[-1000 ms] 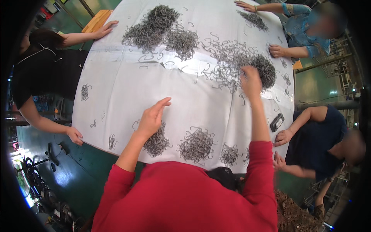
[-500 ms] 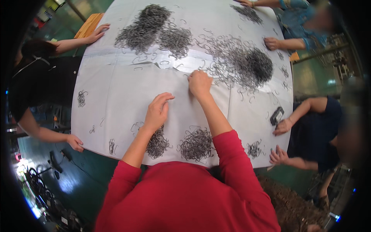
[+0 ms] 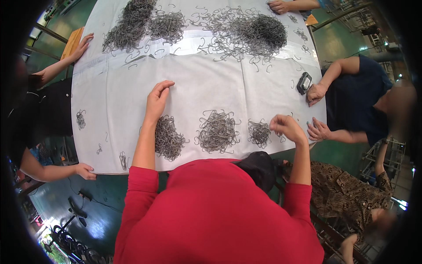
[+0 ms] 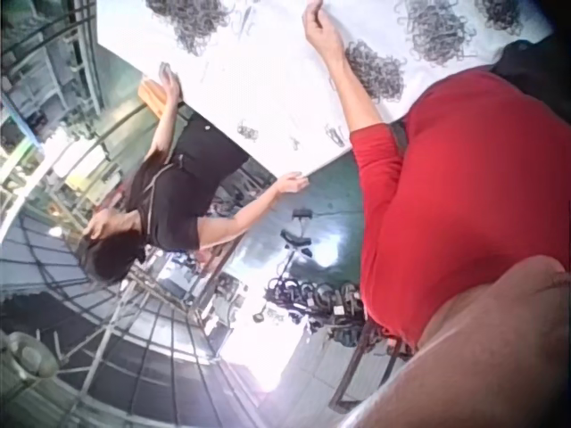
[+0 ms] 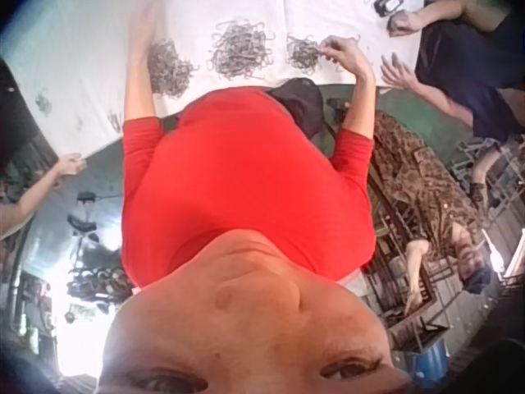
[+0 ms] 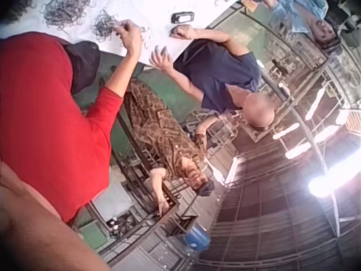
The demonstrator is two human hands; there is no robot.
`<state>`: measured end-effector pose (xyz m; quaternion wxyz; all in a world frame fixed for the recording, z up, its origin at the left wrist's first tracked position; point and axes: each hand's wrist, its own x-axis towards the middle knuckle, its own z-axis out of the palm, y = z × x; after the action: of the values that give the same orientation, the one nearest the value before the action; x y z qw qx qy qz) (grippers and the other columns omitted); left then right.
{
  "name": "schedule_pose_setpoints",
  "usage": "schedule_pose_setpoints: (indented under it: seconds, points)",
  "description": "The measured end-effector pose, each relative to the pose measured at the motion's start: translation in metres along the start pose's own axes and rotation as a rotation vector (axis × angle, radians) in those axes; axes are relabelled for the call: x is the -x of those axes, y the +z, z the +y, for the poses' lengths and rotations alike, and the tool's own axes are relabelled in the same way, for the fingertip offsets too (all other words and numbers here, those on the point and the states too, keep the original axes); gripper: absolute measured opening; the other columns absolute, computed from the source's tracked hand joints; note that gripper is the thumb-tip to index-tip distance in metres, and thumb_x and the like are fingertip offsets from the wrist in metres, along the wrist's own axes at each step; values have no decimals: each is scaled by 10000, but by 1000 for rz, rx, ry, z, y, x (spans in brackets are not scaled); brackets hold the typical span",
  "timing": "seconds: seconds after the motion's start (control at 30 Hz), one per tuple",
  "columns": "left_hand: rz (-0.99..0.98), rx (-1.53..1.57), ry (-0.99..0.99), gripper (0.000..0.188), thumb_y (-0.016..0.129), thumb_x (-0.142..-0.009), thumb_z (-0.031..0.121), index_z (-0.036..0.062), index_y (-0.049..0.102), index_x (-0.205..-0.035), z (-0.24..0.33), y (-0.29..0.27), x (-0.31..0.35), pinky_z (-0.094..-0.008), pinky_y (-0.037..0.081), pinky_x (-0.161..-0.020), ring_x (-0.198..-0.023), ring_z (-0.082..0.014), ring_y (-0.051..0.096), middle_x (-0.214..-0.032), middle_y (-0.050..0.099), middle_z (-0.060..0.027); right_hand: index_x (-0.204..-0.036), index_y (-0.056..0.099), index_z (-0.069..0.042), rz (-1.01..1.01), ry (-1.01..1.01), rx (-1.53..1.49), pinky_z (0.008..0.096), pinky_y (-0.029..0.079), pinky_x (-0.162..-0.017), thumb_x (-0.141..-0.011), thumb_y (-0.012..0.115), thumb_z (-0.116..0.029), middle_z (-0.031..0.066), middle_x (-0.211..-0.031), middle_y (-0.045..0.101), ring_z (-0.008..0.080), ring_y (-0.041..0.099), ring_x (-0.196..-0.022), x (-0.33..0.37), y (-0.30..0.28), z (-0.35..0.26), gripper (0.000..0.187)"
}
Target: The person sorts scattered metal paperclips on a white table surface into several small piles using both hands. Other people around the table also sort paperclips. The person occasionally gathers a pile and moves it to a different spot on the table.
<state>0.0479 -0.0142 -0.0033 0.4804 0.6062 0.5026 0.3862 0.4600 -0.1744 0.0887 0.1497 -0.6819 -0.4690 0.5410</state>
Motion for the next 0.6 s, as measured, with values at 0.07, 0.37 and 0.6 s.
schedule_pose_setpoints:
  seconds: [0.07, 0.37, 0.6]
  points:
    - [1, 7, -22, 229, 480, -890, 49, 28, 660, -1030, 1, -1, 0, -277, 390, -960, -1105, -164, 535, -1123, 611, -62, -846, 622, -2, 4, -20, 85, 293, 457, -612, -828, 628, -116, 36, -687, 603, 129, 548, -635, 2, 2, 16, 116]
    - [12, 2, -54, 232, 473, -894, 43, 29, 657, -1034, 3, 2, 0, -272, 384, -958, -1094, -162, 534, -1112, 610, -57, -1019, 617, -61, 549, -458, 324, 355, 438, -872, -810, 643, -163, 131, -1091, 567, 271, 547, -1047, -125, 10, -49, 234]
    - [113, -618, 270, 301, 522, -856, 93, 108, 598, -1146, 24, 28, -92, -408, 369, -968, -1177, -280, 486, -1209, 562, -84, -1343, 416, -63, 744, -490, 684, 522, 143, -1107, -862, 587, -358, 225, -1437, 306, 391, 223, -1359, -247, 60, -99, 589]
